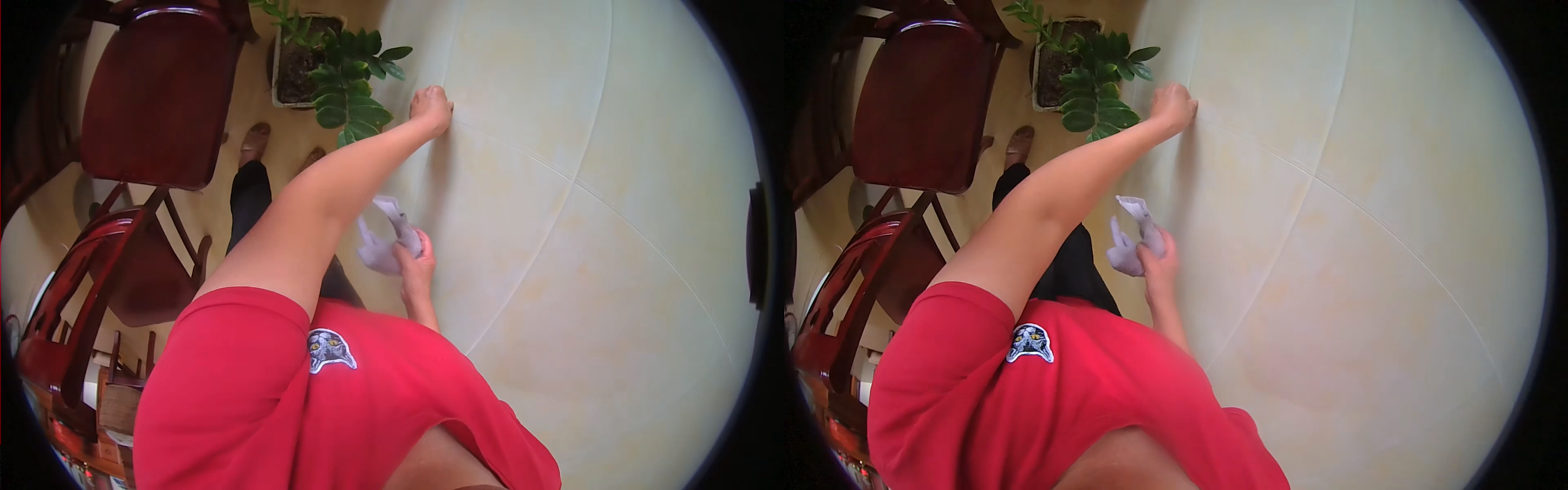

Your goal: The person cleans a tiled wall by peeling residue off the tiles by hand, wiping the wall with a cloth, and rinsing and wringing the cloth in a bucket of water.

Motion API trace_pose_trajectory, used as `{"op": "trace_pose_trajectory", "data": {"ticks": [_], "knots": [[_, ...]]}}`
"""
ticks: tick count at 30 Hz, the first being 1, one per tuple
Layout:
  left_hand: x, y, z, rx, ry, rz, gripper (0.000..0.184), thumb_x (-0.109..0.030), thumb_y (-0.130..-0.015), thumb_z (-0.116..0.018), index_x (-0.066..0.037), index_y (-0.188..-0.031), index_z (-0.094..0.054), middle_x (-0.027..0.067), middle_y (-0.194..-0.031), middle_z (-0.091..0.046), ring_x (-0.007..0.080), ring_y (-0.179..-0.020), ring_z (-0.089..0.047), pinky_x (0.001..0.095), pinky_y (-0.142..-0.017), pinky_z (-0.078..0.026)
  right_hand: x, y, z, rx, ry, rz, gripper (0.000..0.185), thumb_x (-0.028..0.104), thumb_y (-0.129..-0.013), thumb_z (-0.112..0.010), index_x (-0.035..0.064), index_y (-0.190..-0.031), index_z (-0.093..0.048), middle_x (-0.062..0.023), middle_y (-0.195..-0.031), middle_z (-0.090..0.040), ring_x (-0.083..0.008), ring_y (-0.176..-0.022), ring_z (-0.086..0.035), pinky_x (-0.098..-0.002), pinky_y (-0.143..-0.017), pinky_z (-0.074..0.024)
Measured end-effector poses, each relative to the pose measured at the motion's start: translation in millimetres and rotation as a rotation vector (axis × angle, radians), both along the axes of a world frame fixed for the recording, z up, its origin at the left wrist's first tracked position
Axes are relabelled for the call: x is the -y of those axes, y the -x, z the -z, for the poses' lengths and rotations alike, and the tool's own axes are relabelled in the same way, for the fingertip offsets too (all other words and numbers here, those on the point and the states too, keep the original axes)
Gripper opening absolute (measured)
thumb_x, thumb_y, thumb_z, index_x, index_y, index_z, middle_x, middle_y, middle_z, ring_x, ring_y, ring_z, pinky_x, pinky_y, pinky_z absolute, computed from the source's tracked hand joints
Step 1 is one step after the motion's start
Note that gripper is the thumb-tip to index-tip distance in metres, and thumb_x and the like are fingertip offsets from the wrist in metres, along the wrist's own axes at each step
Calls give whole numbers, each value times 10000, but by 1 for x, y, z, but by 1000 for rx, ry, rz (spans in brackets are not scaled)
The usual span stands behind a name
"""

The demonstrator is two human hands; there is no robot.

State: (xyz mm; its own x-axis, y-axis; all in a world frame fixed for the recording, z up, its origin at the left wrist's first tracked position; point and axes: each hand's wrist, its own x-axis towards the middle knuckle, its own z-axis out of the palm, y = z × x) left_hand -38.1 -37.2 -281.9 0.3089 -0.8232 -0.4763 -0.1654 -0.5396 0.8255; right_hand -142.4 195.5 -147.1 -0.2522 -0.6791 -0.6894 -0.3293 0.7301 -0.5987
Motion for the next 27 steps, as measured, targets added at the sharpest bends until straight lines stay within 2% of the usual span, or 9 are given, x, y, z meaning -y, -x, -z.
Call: {"op": "trace_pose_trajectory", "data": {"ticks": [4,7,14,15,17,21,23,24,27], "knots": [[-12,-11,-26,-403,-59,-43,132,-131,-743,-610,-1,-765,-621,131,-710,-646,232,-727,-635,321,-686,-501,-7,7,-5,-17,-10,24,427,24,-724,-632,39,-1133,-512,-32,-949,-560,-126,-857,-526,-272,-760,-436],[-17,0,-37,-179,142,-181,154,-165,-764,-620,-14,-795,-612,139,-801,-641,239,-775,-620,331,-700,-488,-10,14,4,-46,-9,6,438,66,-724,-635,35,-1142,-509,-62,-971,-561,-154,-885,-533,-302,-782,-442],[-39,-15,-60,-471,300,184,171,-189,-801,-611,-48,-897,-628,107,-856,-641,203,-747,-608,315,-700,-475,1,4,5,-92,78,-130,452,98,-753,-611,33,-1183,-488,-107,-1043,-562,-206,-959,-541,-325,-842,-433],[-47,-19,-59,-545,274,227,179,-182,-813,-607,-55,-936,-634,83,-873,-643,169,-744,-602,298,-701,-479,9,0,4,-171,128,-184,449,95,-748,-618,26,-1175,-496,-103,-1039,-566,-196,-950,-541,-317,-836,-434],[-71,-28,-60,-507,281,-6,178,-175,-820,-604,-56,-949,-631,71,-882,-641,156,-742,-597,289,-698,-480,39,-18,0,-329,231,-289,444,89,-738,-633,13,-1157,-510,-95,-1030,-576,-174,-932,-541,-301,-826,-436],[-117,-58,-54,-356,309,-194,192,-147,-838,-587,-62,-1008,-612,58,-901,-638,141,-745,-593,265,-696,-479,116,-70,-18,-454,519,-392,444,132,-748,-640,1,-1154,-515,-162,-1075,-583,-240,-990,-564,-338,-857,-441],[-140,-65,-43,-220,358,-244,201,-132,-848,-574,-66,-1036,-600,53,-901,-641,134,-751,-593,259,-699,-478,170,-78,-10,-747,762,-631,429,135,-741,-645,23,-1139,-530,-181,-1078,-575,-301,-998,-567,-366,-854,-449],[-152,-68,-40,-259,330,-271,198,-126,-855,-567,-62,-1040,-597,50,-901,-642,126,-757,-591,256,-701,-477,199,-94,-12,-865,859,-674,405,140,-753,-615,115,-1150,-536,-169,-1022,-557,-348,-928,-549,-418,-785,-463],[-186,-83,-34,-361,234,-339,191,-121,-864,-548,-49,-1035,-592,58,-907,-643,133,-774,-596,265,-708,-476,303,-132,-9,-1104,1167,-806,301,141,-730,-612,233,-1016,-635,-121,-901,-566,-307,-878,-554,-418,-723,-481]]}}
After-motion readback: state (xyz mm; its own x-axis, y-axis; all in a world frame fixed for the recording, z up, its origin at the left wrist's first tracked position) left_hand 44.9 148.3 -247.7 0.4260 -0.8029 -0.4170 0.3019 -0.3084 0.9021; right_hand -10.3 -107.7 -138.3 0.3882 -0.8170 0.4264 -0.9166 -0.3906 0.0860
